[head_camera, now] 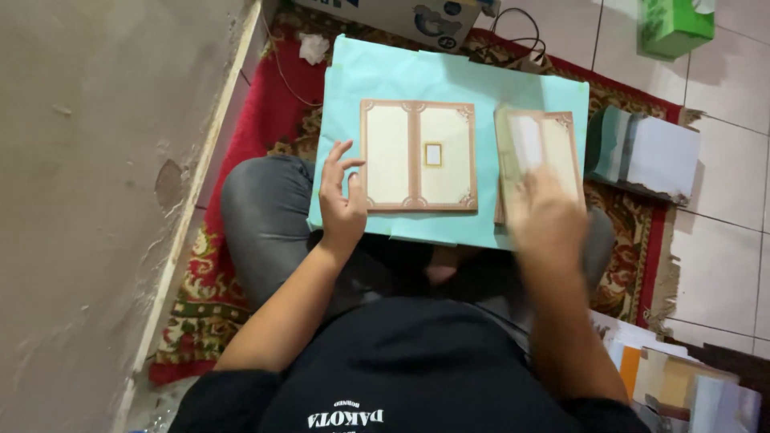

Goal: Pressing down on rectangular cards with both hands to flatten them

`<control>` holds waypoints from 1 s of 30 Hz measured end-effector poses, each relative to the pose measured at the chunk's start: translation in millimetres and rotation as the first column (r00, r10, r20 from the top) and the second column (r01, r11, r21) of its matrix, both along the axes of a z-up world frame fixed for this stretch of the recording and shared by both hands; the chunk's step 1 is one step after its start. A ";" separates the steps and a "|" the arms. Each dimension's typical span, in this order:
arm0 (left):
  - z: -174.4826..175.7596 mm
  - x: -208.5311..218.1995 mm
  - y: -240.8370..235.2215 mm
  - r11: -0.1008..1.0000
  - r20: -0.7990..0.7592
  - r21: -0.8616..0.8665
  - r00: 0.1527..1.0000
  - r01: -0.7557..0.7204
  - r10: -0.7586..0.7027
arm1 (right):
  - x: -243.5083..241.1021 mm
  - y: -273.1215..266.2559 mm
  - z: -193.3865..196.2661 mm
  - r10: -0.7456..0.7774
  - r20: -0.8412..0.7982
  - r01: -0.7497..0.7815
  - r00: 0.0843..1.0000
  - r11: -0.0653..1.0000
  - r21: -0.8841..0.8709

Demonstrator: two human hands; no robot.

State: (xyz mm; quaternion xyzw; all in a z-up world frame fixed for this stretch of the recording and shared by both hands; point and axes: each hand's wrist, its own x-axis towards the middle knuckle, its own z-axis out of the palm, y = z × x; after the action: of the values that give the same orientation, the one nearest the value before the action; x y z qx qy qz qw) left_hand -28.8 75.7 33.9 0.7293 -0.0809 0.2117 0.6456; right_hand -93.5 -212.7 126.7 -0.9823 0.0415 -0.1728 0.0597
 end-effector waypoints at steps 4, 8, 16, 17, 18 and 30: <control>-2.8 0.6 1.9 1.000 0.006 -0.004 1.000 -0.006 0.006 | 9.3 70.6 5.4 0.448 -0.190 -0.374 0.874 0.868 0.327; -8.8 -2.9 7.4 0.977 -0.026 -0.213 0.999 0.028 -0.034 | 56.4 44.9 -64.0 0.381 0.130 -0.151 0.916 0.028 0.988; -22.3 15.6 -5.7 0.943 -0.080 0.331 0.997 0.019 0.008 | 59.3 47.3 -85.7 0.034 -0.032 -0.002 0.999 0.716 0.698; -21.8 16.7 -7.9 0.860 -0.085 0.511 0.995 0.004 0.046 | 58.7 45.8 -86.6 0.022 -0.057 0.023 0.998 0.724 0.689; -21.2 18.6 -10.6 0.742 -0.081 0.670 0.993 -0.006 0.081 | 58.5 43.9 -87.4 0.008 -0.081 0.049 0.997 0.732 0.679; -16.3 20.3 -18.9 0.552 -0.112 0.832 0.992 0.059 0.063 | 60.2 42.1 -99.5 -0.035 -0.081 0.081 0.996 0.724 0.685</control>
State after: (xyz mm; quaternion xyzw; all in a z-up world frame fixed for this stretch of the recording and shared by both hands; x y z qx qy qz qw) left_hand -8.5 56.8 17.5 0.9599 -0.1290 0.1015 0.2271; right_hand -33.3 -170.6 27.2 -0.8936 0.1349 -0.1160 0.4120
